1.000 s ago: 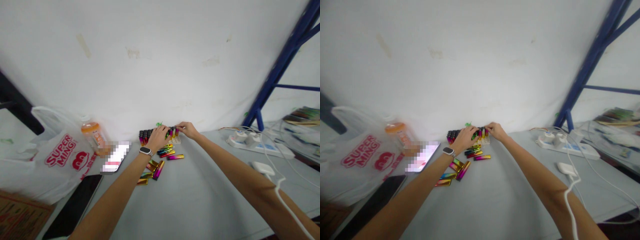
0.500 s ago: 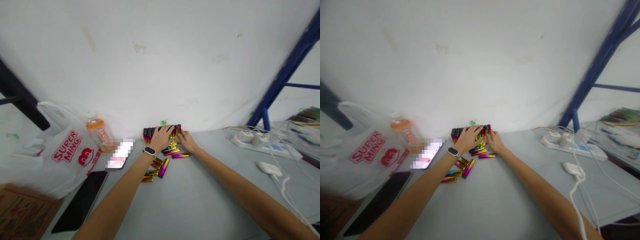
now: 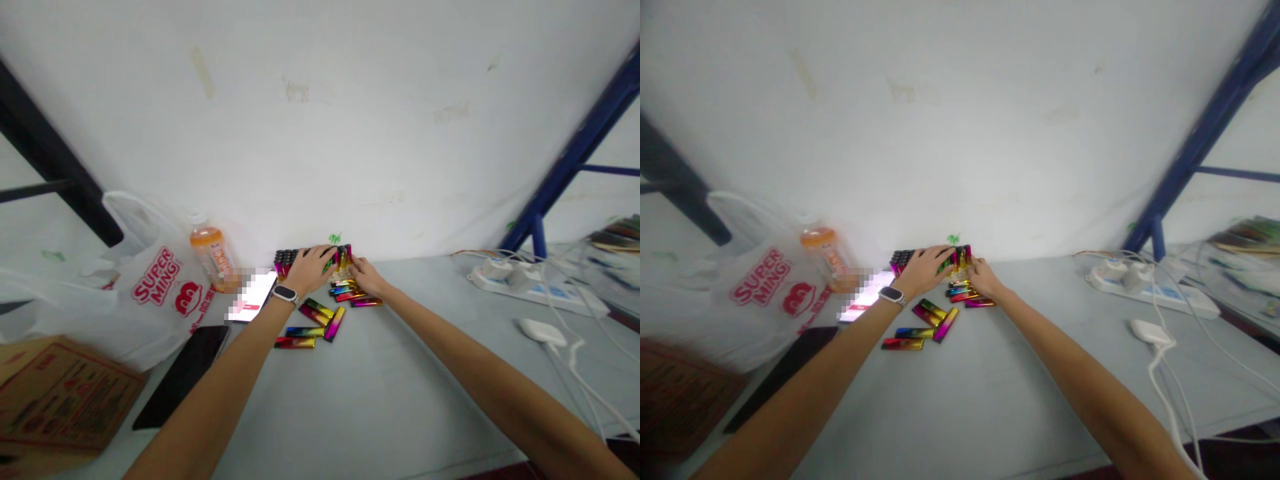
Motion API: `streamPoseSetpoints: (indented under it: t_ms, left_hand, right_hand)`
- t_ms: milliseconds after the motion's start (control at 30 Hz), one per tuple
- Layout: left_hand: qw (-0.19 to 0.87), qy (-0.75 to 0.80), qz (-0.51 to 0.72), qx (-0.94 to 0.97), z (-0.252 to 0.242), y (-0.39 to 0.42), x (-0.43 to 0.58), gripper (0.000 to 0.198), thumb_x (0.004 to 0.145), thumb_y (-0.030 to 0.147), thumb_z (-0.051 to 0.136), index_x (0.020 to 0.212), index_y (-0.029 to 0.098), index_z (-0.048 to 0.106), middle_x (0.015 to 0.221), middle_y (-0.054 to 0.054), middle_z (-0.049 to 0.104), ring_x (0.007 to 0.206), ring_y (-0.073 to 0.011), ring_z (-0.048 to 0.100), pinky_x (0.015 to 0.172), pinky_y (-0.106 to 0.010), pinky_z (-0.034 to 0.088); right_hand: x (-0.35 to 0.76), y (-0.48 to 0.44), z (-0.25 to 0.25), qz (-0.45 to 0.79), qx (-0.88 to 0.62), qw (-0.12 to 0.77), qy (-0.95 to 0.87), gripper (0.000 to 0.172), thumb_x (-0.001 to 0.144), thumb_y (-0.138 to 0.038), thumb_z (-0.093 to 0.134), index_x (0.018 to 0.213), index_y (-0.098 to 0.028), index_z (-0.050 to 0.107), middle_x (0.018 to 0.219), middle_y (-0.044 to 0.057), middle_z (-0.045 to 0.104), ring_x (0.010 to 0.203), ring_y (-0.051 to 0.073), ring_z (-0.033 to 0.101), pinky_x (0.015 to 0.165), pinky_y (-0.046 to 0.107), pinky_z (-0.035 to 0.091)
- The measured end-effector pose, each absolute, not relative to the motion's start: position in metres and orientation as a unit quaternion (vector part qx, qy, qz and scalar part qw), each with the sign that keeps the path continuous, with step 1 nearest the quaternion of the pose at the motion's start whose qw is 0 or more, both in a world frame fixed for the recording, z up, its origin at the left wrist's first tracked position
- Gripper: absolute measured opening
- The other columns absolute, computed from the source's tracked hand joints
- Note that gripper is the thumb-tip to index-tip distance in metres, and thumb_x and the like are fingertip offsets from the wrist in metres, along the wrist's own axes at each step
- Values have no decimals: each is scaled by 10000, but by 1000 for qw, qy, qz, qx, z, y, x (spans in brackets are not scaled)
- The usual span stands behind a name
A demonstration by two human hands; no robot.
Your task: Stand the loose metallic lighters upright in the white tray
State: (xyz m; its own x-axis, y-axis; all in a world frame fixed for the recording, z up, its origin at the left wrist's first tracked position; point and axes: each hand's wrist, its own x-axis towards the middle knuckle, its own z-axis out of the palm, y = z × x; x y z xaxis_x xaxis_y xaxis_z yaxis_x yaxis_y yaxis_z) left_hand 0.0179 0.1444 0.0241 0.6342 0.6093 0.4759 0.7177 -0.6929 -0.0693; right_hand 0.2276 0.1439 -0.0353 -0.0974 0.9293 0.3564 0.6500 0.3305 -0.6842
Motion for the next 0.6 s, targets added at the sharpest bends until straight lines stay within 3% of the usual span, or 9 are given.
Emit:
streamPoseSetpoints:
  t_ms: [133,367,500,600]
  left_hand:
    - [131,-380,-199,-894,25,146,10,466,1014,403,369,1440,244,474,1476,-83,535,1320,-247,495,1042,-437,357]
    - [134,-382,-254,-878,32,128,17,406,992,316,428,1363,191,534,1408,-119,566,1312,-266,480,1065,-450,352]
    - [96,-382,-304,-868,29,97,31,285,980,251,434,1181,177,622,1206,-106,633,1156,-255,539,996,-422,416]
    - [29,-385,-328,-862,16,76,40,195,964,244,474,1023,180,648,1067,-87,643,1053,-238,567,947,-390,457]
  right_hand:
    - [220,143,-28,189,-553,360,-727,550,873,-126,425,1416,-115,518,1188,131,649,1161,268,559,1093,401,386]
    - [227,119,-12,157,-580,339,-724,441,858,-150,480,1285,-119,589,1244,150,566,1129,233,563,1008,347,435]
    - [239,73,-5,78,-579,247,-773,235,776,-218,606,999,-170,661,1056,103,587,1031,251,562,931,360,433]
    - [241,42,0,25,-579,171,-797,220,779,-277,634,976,-180,643,1036,111,606,1016,274,555,893,381,408]
